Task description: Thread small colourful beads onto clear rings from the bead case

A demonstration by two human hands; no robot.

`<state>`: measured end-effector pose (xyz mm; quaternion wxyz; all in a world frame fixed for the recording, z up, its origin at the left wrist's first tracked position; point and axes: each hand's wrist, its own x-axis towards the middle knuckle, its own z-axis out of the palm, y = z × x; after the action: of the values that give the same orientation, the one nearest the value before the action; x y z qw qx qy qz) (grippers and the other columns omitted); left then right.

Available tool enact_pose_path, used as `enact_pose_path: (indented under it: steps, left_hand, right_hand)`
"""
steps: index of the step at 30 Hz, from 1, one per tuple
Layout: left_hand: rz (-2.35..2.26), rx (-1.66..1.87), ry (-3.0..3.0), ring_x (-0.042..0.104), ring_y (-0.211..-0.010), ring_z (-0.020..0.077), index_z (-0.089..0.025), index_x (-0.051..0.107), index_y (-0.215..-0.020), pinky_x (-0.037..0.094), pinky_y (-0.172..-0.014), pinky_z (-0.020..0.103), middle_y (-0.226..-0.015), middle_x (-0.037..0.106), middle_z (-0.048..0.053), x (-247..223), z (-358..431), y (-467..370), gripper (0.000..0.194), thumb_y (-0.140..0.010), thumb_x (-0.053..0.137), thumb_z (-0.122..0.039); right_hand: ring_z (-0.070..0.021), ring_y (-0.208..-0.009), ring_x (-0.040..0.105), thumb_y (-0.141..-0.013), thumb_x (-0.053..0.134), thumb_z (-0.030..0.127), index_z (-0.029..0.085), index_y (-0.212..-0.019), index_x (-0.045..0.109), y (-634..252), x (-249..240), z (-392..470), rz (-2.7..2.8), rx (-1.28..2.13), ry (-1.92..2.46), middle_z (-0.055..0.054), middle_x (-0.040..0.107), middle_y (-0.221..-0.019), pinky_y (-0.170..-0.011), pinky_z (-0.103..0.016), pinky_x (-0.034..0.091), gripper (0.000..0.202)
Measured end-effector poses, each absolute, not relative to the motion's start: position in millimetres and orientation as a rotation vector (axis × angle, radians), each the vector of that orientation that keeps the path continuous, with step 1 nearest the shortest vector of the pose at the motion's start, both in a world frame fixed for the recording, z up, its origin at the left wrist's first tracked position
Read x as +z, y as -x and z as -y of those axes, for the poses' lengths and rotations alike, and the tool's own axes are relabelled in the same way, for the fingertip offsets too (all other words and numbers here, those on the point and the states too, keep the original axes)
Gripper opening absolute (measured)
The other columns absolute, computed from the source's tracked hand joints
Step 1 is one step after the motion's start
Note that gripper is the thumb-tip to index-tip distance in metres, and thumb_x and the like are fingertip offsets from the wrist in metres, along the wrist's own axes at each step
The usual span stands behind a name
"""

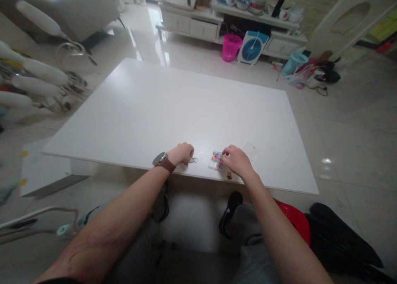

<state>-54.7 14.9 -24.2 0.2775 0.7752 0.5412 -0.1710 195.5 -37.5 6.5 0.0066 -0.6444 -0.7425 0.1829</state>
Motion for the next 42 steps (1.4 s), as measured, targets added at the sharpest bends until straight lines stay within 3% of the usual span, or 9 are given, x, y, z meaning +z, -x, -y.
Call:
enact_pose_path:
  steps: [4, 9, 13, 18, 22, 30, 42]
  left_hand:
    - [-1.42, -0.291, -2.2, 0.068, -0.088, 0.0222, -0.017, 0.076, -0.088, 0.05, -0.077, 0.028, -0.098, 0.073, 0.011, -34, -10, 54, 0.022, -0.07, 0.072, -0.005]
    - [-1.377, -0.18, -2.229, 0.065, -0.083, 0.0185, -0.015, 0.074, -0.084, 0.047, -0.076, 0.025, -0.092, 0.072, 0.009, -34, -8, 51, 0.021, -0.075, 0.063, 0.0]
    - [-1.344, -0.119, -2.226, 0.064, -0.084, 0.0186, -0.015, 0.074, -0.09, 0.048, -0.076, 0.025, -0.093, 0.07, 0.009, -34, -9, 45, 0.02, -0.076, 0.065, -0.005]
    - [-1.304, -0.154, -2.234, 0.065, -0.092, 0.0216, -0.019, 0.074, -0.105, 0.05, -0.08, 0.027, -0.104, 0.069, 0.009, -27, -9, 39, 0.039, -0.067, 0.078, -0.015]
    - [-1.26, -0.153, -2.232, 0.066, -0.095, 0.021, -0.019, 0.077, -0.102, 0.05, -0.085, 0.027, -0.104, 0.072, 0.009, -19, -12, 35, 0.024, -0.079, 0.072, -0.023]
    - [-1.306, -0.224, -2.168, 0.068, -0.083, 0.0184, -0.016, 0.077, -0.093, 0.047, -0.072, 0.025, -0.094, 0.076, 0.008, -21, -16, 35, 0.016, -0.08, 0.069, -0.018]
    - [-1.3, -0.269, -2.324, 0.067, -0.098, 0.0236, -0.015, 0.076, -0.089, 0.05, -0.083, 0.029, -0.1, 0.073, 0.014, -25, -5, 31, 0.017, -0.082, 0.061, -0.013]
  right_hand:
    - [-0.0184, -0.091, 0.061, -0.092, 0.055, 0.024, 0.02, -0.095, 0.074, -196, 7, 38, 2.339, 0.579, 2.01, -0.007, 0.067, -0.101, -0.077, -0.028, 0.04, 0.02]
    - [-0.0185, -0.093, 0.061, -0.092, 0.056, 0.026, 0.02, -0.096, 0.074, -194, 10, 38, 2.332, 0.595, 2.014, -0.007, 0.068, -0.103, -0.079, -0.027, 0.041, 0.02]
    - [-0.0181, -0.091, 0.061, -0.093, 0.056, 0.026, 0.02, -0.096, 0.074, -193, 10, 38, 2.329, 0.607, 2.011, -0.007, 0.068, -0.103, -0.078, -0.027, 0.04, 0.02]
    - [-0.018, -0.091, 0.061, -0.092, 0.056, 0.026, 0.021, -0.093, 0.074, -193, 8, 39, 2.319, 0.62, 1.986, -0.006, 0.068, -0.101, -0.078, -0.027, 0.04, 0.019]
    - [-0.0185, -0.093, 0.061, -0.093, 0.056, 0.026, 0.02, -0.094, 0.075, -192, 9, 39, 2.328, 0.633, 1.981, -0.007, 0.068, -0.102, -0.08, -0.027, 0.041, 0.02]
    - [-0.0182, -0.093, 0.061, -0.093, 0.056, 0.025, 0.02, -0.094, 0.074, -192, 7, 38, 2.349, 0.643, 1.976, -0.007, 0.067, -0.101, -0.081, -0.027, 0.041, 0.02]
    - [-0.0172, -0.092, 0.062, -0.093, 0.057, 0.026, 0.02, -0.094, 0.075, -189, 7, 39, 2.349, 0.657, 1.948, -0.006, 0.068, -0.102, -0.08, -0.026, 0.041, 0.019]
